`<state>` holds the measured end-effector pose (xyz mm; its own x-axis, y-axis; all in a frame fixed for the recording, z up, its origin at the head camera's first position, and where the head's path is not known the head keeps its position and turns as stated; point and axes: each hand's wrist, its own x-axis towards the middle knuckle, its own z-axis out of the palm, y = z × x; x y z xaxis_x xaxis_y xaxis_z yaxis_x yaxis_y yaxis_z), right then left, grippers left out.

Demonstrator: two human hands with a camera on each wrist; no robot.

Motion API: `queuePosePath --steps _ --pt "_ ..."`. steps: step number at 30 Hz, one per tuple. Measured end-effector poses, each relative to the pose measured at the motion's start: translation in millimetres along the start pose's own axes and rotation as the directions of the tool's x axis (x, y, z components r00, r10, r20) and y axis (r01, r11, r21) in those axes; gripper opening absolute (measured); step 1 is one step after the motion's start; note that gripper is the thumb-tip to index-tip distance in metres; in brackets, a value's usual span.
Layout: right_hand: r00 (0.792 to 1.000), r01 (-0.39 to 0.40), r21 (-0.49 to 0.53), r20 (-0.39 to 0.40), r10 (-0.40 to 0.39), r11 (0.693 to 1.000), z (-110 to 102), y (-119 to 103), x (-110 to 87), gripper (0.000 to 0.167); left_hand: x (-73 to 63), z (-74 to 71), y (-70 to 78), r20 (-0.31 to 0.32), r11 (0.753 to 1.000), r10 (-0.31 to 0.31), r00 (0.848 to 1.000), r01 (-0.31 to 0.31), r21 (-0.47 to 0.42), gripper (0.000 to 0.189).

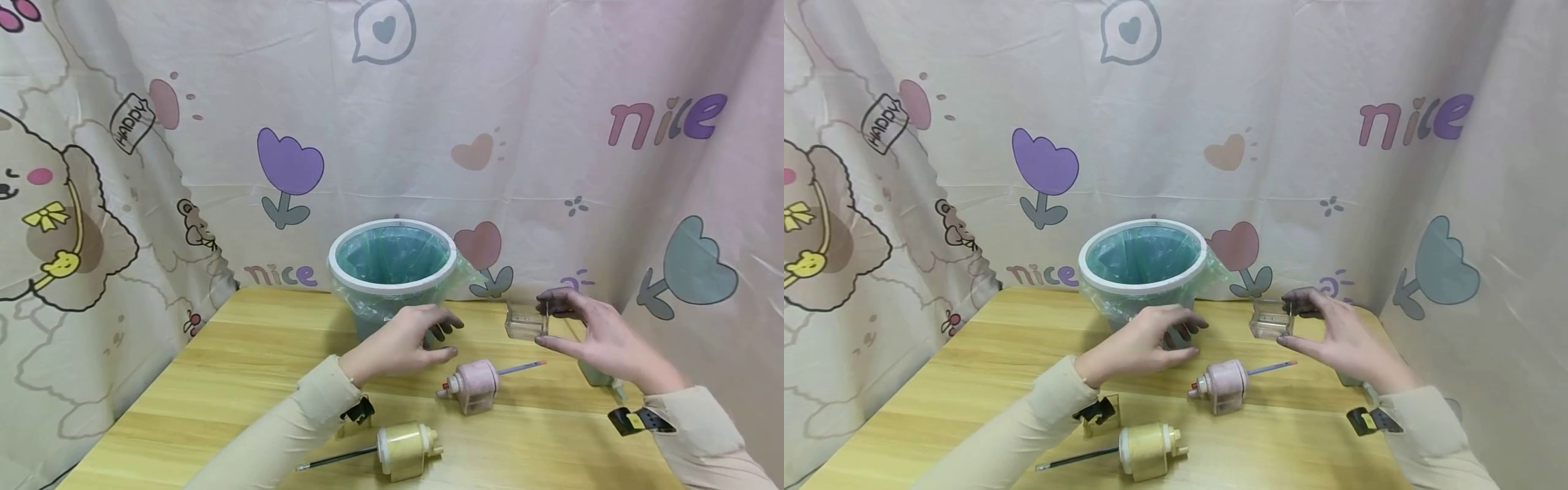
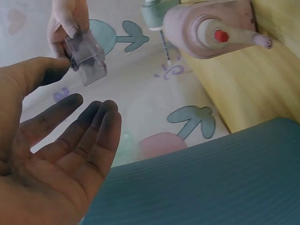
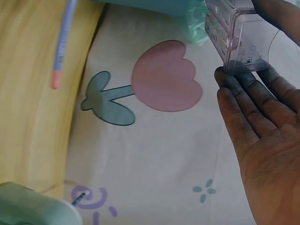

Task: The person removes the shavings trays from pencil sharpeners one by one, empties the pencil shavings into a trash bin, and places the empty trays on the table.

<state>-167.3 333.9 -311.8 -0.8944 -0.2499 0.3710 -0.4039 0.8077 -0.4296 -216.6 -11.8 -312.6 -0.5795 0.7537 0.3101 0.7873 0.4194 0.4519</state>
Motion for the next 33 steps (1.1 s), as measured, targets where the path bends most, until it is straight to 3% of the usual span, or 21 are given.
queuePosePath --steps 6,13,23,33 --pt "0.999 0.038 -0.032 -0.028 -0.039 0.999 13.3 10.8 -12.1 0.060 1.4 9.6 -6.6 0.056 1.000 -0.008 0.998 0.007 0.013 0.040" --pt "0.999 0.040 0.001 0.004 -0.040 0.999 26.4 22.8 -26.0 0.060 4.1 17.8 -11.7 0.111 0.999 -0.034 0.993 0.031 0.025 0.044" --pt "0.986 -0.016 0.073 0.166 0.004 0.997 42.3 28.6 -45.4 0.054 8.5 25.4 -20.3 0.152 0.997 -0.053 0.987 0.045 0.057 0.046" --pt "0.975 -0.013 0.107 0.223 -0.011 0.994 58.3 39.5 -56.7 0.056 9.7 29.3 -23.8 0.176 0.997 -0.075 0.982 0.071 0.031 0.048"
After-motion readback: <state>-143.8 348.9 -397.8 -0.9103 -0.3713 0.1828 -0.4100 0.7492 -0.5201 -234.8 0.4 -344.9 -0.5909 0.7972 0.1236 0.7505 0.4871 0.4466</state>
